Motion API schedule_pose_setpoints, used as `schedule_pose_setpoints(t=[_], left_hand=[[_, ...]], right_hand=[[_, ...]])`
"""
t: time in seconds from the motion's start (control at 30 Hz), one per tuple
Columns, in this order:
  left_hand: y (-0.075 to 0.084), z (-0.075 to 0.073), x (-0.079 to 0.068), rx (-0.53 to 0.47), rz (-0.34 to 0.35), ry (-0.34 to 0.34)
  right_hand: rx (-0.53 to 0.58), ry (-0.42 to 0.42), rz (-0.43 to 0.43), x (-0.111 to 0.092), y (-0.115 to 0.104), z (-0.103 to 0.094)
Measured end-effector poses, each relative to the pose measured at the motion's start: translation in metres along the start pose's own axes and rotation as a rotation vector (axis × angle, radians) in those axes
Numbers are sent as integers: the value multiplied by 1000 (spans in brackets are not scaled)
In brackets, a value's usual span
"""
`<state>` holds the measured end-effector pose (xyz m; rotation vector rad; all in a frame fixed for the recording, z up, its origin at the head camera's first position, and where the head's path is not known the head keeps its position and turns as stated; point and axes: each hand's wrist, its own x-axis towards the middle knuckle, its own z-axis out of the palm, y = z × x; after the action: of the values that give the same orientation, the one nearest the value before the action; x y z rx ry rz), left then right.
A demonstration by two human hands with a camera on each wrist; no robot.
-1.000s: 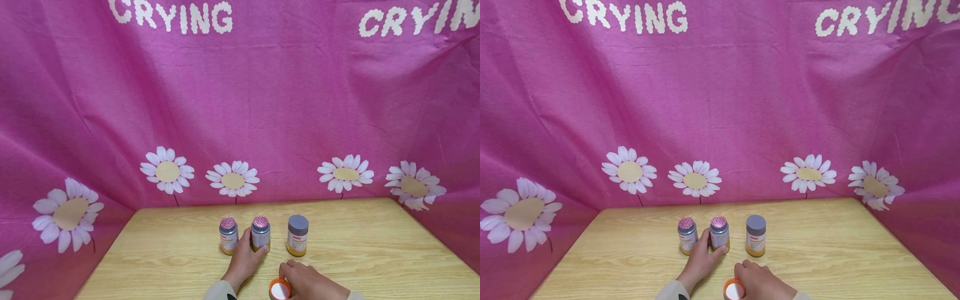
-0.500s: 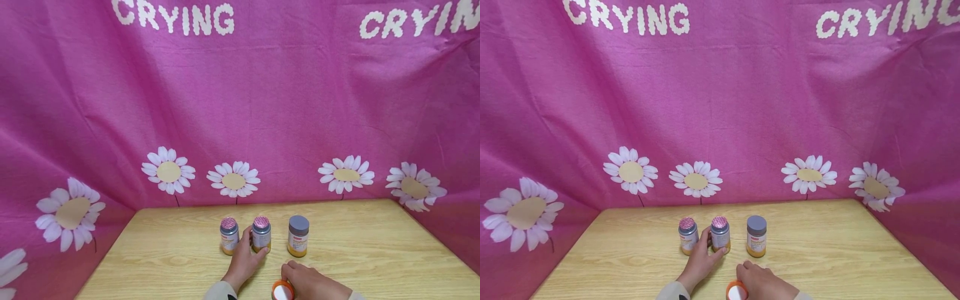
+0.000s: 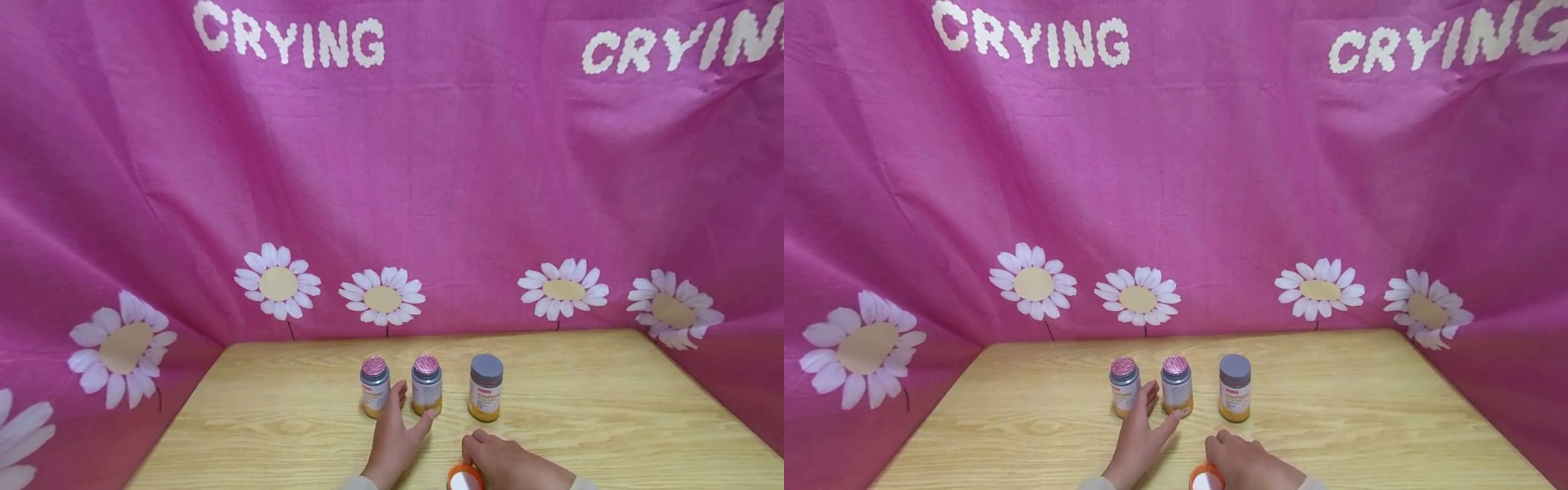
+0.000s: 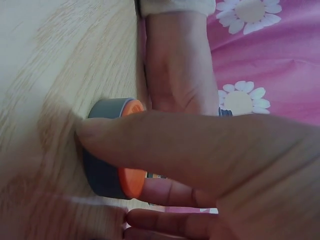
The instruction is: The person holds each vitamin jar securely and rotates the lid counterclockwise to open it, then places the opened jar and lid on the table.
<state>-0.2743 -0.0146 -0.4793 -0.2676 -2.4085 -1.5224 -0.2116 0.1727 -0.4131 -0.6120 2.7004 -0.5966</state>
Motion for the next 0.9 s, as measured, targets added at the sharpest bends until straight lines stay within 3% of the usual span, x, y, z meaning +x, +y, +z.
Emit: schedule_pose_setpoints(t=[0.13,0.23,0.3,0.4,0.53,0.63,0.8,0.9], left_hand=[[9,-5,-16,-32,35,142],[18,-6,-27,-115,89,165],[24,-7,-31,-190,110,120],[29,-6,-33,-284,117,1],[31,1,-31,-336,139,-156],[30,8,-27,-343,183,-242],[30,20,-18,-306,217,-320],[38,21,-15,-307,190,-351]], right_hand=[[-2,-1,10,-1,-2,1],[-14,11,12,-1,-2,2],[-33,21,5,0,-1,2],[-50,17,25,1,-1,-1],[-51,31,45,-4,2,-12],[-52,82,4,-11,6,-23],[-44,178,-18,-20,11,-37],[-48,250,9,-24,11,-41]])
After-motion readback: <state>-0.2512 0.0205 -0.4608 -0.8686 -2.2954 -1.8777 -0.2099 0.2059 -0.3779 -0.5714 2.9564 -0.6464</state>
